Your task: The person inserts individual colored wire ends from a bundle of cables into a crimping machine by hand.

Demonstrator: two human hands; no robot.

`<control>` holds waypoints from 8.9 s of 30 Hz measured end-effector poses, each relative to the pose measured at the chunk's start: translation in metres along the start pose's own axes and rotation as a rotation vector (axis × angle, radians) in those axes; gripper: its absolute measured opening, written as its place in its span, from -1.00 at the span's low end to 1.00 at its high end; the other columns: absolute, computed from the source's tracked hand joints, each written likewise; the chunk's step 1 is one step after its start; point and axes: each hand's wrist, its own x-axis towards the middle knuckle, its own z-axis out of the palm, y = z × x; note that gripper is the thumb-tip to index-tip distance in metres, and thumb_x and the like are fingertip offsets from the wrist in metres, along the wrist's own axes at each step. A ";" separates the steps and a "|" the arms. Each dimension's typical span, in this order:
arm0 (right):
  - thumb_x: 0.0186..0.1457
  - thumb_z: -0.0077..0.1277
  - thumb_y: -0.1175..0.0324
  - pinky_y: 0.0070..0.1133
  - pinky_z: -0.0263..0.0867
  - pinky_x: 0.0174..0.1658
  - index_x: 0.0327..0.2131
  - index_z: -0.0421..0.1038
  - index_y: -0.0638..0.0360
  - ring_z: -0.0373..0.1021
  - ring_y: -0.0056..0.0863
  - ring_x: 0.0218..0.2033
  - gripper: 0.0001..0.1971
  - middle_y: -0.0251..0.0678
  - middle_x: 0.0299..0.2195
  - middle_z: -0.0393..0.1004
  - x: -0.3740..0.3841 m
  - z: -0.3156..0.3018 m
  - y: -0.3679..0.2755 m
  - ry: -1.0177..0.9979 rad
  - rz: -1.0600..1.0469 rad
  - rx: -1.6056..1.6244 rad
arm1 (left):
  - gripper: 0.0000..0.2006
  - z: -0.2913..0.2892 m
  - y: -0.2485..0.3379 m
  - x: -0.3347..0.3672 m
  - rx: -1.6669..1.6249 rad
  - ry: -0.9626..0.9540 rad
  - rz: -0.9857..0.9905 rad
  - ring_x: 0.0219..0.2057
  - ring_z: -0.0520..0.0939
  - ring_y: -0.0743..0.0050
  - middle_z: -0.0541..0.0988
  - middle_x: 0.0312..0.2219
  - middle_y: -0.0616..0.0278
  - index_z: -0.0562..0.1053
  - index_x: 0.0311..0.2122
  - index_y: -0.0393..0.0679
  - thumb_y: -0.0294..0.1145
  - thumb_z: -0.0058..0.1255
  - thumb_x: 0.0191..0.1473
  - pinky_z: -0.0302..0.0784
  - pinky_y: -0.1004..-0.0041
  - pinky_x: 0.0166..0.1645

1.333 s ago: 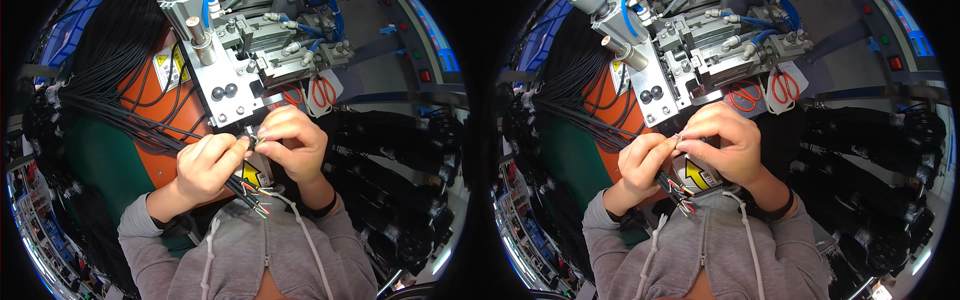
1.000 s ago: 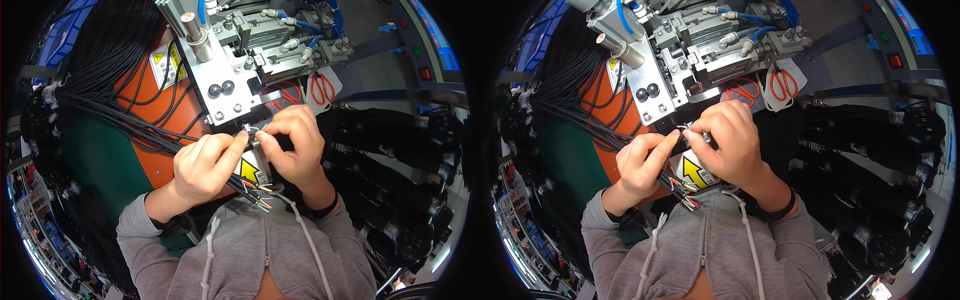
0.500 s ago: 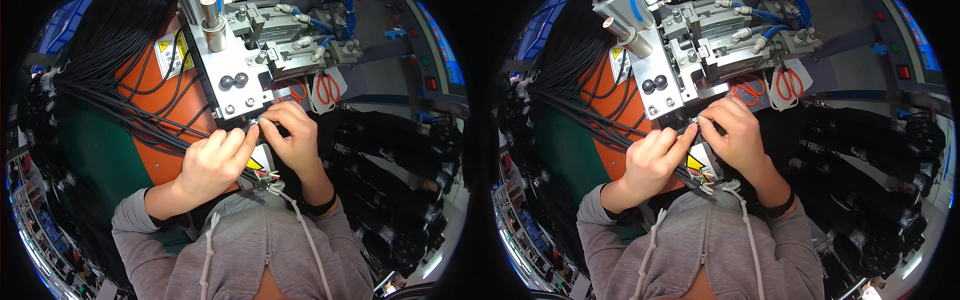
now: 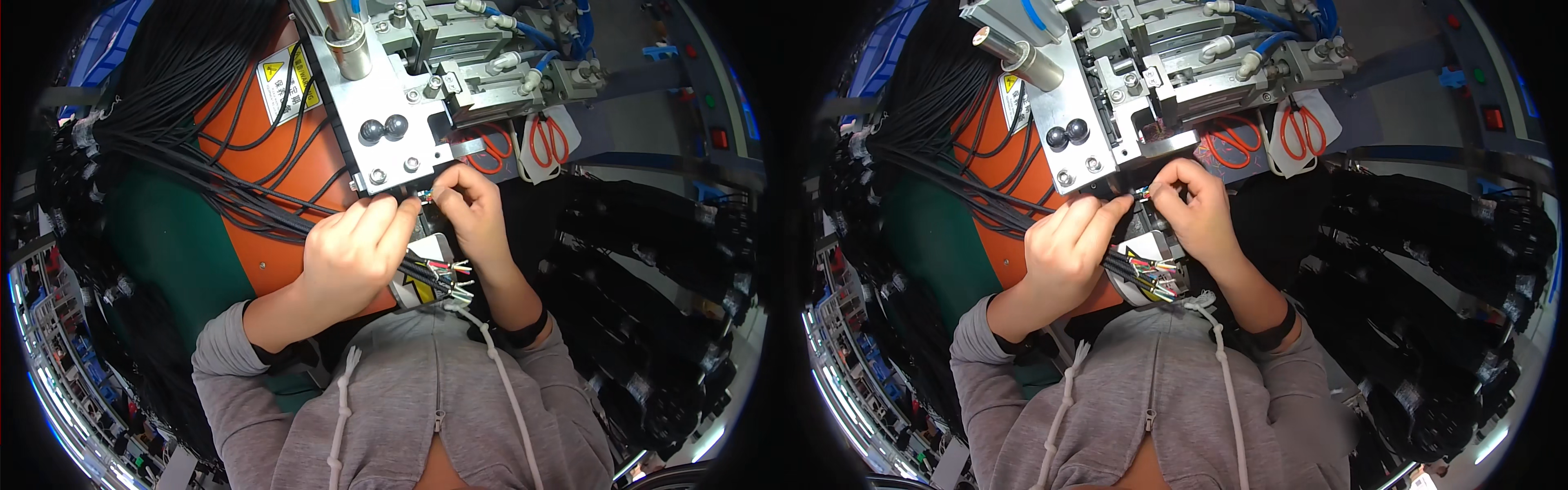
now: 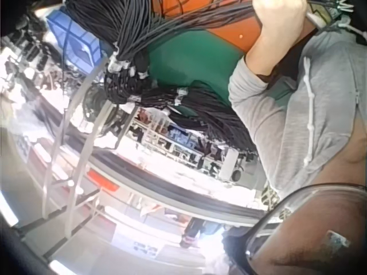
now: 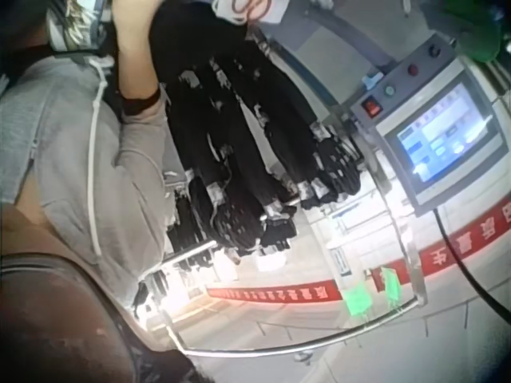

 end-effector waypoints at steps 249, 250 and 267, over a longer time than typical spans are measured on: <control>-0.14 0.24 0.60 -0.60 0.33 -0.30 -0.46 0.49 0.25 0.44 -0.45 -0.39 -0.86 -0.24 -0.44 0.52 -0.016 0.006 -0.046 -0.019 -0.518 -0.008 | -0.83 -0.008 -0.001 0.003 -0.369 0.255 0.022 -0.67 0.43 0.40 0.38 -0.62 0.25 0.51 -0.42 -0.30 -0.52 0.22 -0.19 0.30 0.45 -0.65; -0.15 0.24 0.59 -0.62 0.33 -0.31 -0.47 0.50 0.24 0.44 -0.47 -0.41 -0.88 -0.27 -0.45 0.52 -0.016 0.006 -0.045 -0.020 -0.387 0.123 | -0.83 -0.008 0.000 0.003 -0.359 0.246 0.021 -0.67 0.43 0.40 0.36 -0.62 0.25 0.51 -0.42 -0.30 -0.52 0.21 -0.19 0.29 0.45 -0.65; -0.08 0.13 0.58 -0.63 0.22 -0.27 -0.46 0.41 0.27 0.32 -0.54 -0.39 -0.91 -0.32 -0.46 0.41 -0.010 -0.024 -0.041 -0.275 -0.089 0.110 | -0.64 -0.007 0.000 0.002 -0.109 0.183 0.111 -0.61 0.42 0.56 0.45 -0.51 0.32 0.59 -0.24 -0.17 -0.50 0.12 -0.30 0.30 0.56 -0.61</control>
